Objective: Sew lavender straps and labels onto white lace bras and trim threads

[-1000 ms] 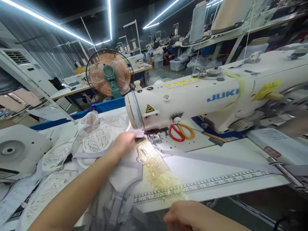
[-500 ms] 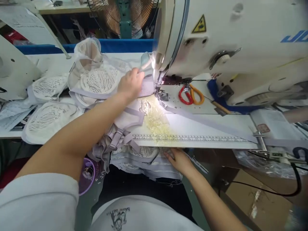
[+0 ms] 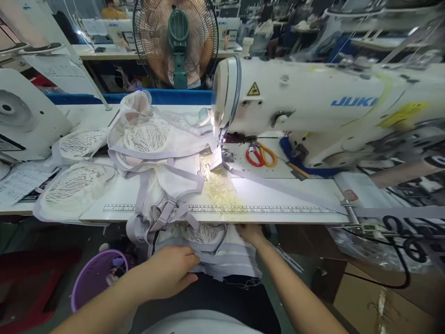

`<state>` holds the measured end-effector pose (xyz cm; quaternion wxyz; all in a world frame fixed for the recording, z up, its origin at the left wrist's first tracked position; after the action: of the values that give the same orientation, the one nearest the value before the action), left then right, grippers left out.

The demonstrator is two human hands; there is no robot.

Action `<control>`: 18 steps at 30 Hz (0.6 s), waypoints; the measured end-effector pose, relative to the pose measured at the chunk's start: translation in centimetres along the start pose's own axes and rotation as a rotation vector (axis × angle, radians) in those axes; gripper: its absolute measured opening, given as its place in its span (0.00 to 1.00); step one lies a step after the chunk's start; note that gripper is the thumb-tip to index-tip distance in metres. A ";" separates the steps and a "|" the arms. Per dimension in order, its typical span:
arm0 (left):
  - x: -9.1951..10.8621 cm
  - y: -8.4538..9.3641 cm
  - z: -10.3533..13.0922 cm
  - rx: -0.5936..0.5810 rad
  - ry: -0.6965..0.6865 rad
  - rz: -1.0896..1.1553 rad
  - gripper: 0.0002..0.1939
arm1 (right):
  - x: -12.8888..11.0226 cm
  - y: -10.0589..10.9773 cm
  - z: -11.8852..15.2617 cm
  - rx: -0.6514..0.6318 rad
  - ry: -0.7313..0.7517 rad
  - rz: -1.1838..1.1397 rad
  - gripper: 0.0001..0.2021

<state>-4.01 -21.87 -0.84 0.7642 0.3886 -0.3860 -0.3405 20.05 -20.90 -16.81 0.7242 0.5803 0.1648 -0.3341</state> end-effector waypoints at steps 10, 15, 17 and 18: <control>-3.6 -6.0 -5.4 0.036 0.174 -0.029 0.30 | -0.9 3.6 5.2 -0.032 -0.107 0.145 0.13; -5.4 -10.7 -4.9 0.146 0.186 -0.086 0.41 | -3.6 6.2 10.1 -0.198 -0.026 0.025 0.10; -5.1 -11.0 -4.3 0.239 0.180 -0.102 0.35 | -5.4 7.0 11.8 -0.326 0.054 -0.072 0.13; -4.9 -10.8 -3.9 0.270 0.170 -0.094 0.32 | -6.2 7.6 12.4 -0.377 0.092 -0.127 0.14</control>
<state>-5.38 -21.62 -13.29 0.7182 0.5328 -0.3435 -0.2868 18.80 -30.04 -4.02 0.7892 0.4377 0.2933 -0.3155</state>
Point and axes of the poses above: each hand's wrist, its own z-axis away from the middle knuckle, its own y-axis out of the back of the hand, x = y × z, the point moved 6 cm from there along -z, towards the middle knuckle, and after that the axes turned 8 degrees about -z, right-handed, at the moved point
